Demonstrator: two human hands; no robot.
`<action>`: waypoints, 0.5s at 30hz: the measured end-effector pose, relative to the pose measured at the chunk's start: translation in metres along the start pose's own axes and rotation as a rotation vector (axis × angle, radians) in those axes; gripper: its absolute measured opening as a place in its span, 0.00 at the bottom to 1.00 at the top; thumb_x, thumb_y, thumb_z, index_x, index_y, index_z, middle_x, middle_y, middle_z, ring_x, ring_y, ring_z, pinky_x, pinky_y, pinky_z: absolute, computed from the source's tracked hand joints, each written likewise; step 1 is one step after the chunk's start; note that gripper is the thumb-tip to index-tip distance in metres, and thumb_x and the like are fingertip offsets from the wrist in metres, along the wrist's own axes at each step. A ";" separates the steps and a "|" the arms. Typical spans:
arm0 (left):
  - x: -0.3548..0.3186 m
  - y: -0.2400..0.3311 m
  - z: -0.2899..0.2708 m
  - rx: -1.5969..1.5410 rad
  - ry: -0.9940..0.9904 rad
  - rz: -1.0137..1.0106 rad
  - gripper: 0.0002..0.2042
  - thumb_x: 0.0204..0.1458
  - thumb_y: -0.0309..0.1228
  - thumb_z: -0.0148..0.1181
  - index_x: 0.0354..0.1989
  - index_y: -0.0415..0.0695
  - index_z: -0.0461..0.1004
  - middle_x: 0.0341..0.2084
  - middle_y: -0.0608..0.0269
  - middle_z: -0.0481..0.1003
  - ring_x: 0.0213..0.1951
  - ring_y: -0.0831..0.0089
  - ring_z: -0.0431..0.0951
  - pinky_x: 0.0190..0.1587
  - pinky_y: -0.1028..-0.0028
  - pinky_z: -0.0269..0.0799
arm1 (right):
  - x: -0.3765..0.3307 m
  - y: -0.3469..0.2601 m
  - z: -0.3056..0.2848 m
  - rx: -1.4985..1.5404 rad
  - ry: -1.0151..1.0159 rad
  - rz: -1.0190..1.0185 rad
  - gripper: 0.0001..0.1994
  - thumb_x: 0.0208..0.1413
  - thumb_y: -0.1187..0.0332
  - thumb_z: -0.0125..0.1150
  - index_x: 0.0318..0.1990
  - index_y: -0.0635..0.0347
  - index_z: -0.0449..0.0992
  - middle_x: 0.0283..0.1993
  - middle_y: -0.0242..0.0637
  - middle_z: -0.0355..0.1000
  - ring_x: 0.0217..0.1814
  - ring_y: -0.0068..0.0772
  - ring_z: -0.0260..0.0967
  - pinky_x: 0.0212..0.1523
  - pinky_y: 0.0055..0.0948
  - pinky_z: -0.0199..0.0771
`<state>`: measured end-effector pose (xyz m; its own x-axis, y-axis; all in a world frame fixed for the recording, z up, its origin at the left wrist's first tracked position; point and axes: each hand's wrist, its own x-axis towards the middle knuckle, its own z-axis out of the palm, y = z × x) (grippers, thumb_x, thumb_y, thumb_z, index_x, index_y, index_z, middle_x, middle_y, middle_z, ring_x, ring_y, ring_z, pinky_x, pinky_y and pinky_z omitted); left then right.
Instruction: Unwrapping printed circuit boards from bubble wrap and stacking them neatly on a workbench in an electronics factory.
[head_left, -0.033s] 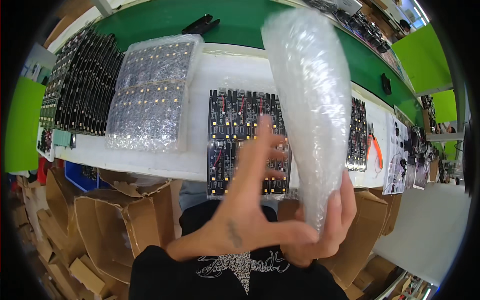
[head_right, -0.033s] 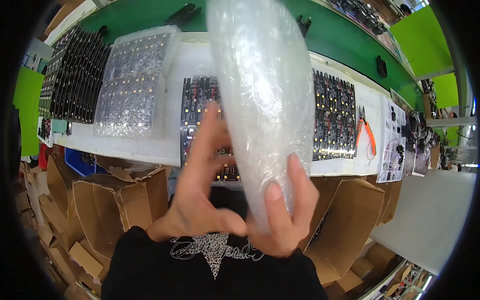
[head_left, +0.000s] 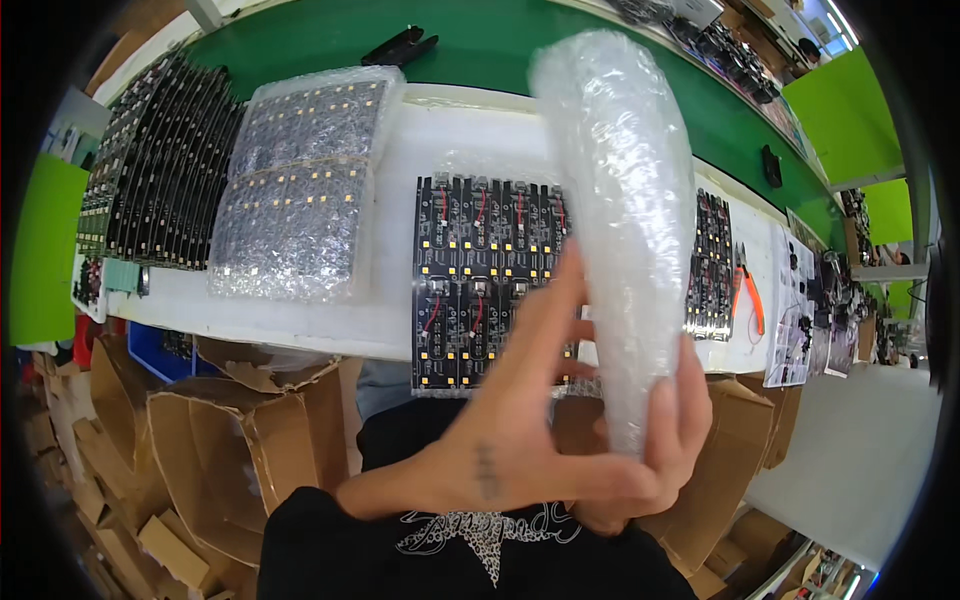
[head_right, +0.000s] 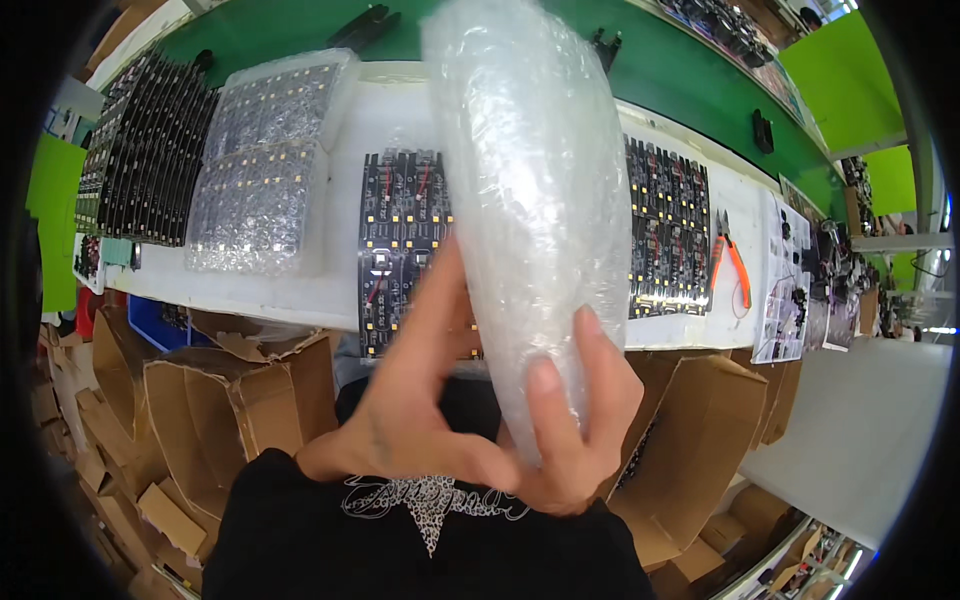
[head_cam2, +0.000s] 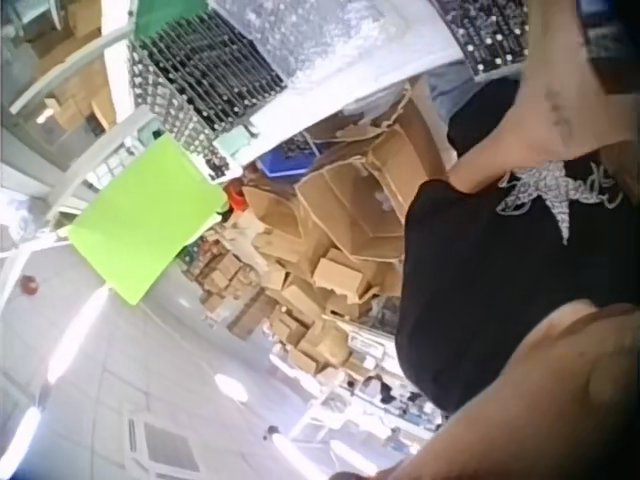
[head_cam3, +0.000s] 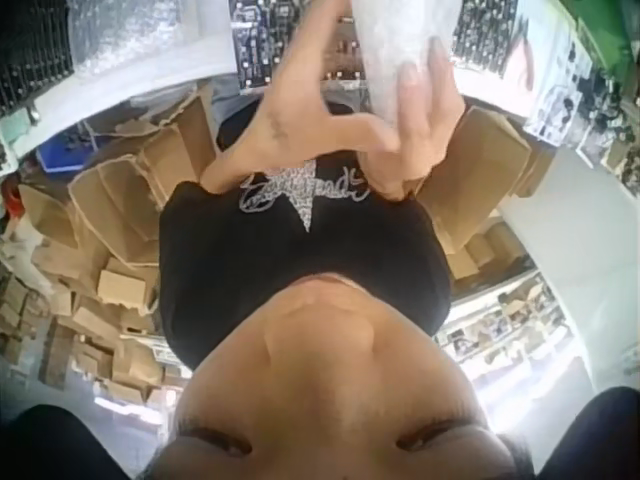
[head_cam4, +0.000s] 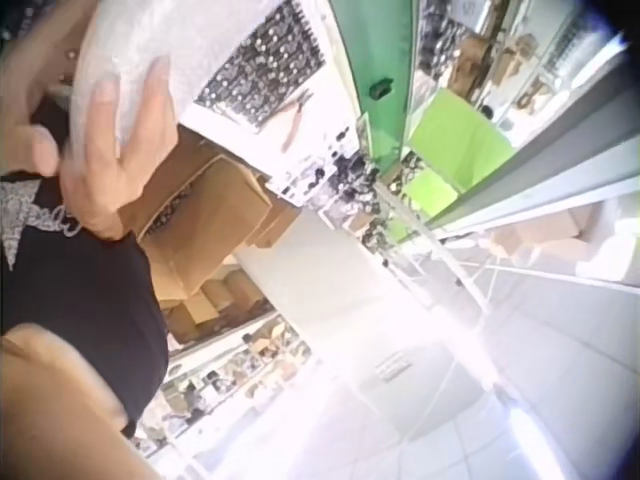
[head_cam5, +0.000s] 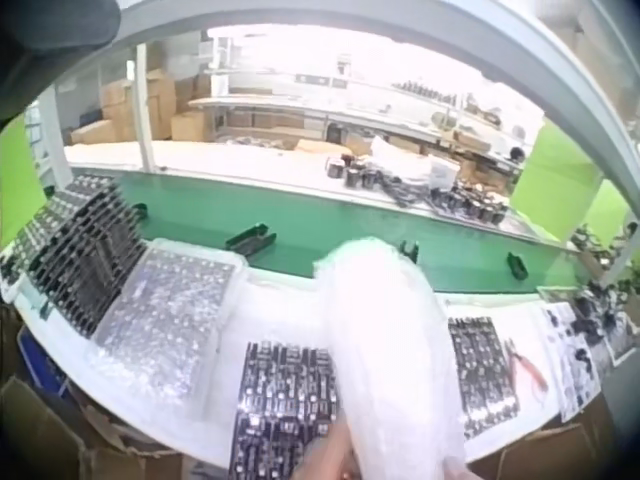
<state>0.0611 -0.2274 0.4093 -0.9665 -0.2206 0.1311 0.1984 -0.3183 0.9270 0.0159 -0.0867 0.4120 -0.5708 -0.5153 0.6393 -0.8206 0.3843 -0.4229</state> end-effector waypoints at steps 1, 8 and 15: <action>0.005 -0.002 0.012 -0.121 -0.029 -0.064 0.57 0.40 0.44 0.73 0.70 0.37 0.34 0.61 0.45 0.53 0.60 0.58 0.60 0.57 0.60 0.64 | -0.003 0.003 -0.008 -0.014 -0.125 0.072 0.29 0.44 0.69 0.73 0.55 0.55 0.67 0.56 0.66 0.63 0.54 0.65 0.67 0.48 0.49 0.75; 0.043 -0.036 0.021 -0.680 0.082 -0.235 0.26 0.57 0.28 0.53 0.64 0.38 0.53 0.50 0.55 0.68 0.51 0.71 0.70 0.56 0.69 0.65 | -0.021 0.036 -0.014 0.245 0.301 0.339 0.57 0.38 0.39 0.71 0.68 0.64 0.45 0.68 0.59 0.48 0.67 0.56 0.53 0.63 0.53 0.56; 0.040 -0.053 0.038 -0.031 0.119 0.007 0.31 0.56 0.29 0.54 0.66 0.32 0.49 0.56 0.47 0.62 0.56 0.62 0.64 0.60 0.67 0.58 | -0.031 0.025 -0.015 0.583 -0.135 0.730 0.47 0.47 0.63 0.69 0.68 0.66 0.43 0.66 0.49 0.52 0.67 0.44 0.55 0.65 0.41 0.56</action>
<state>0.0062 -0.1843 0.3785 -0.9394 -0.3299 0.0935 0.2120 -0.3444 0.9146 0.0138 -0.0498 0.3909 -0.9175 -0.3970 0.0248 -0.1223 0.2223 -0.9673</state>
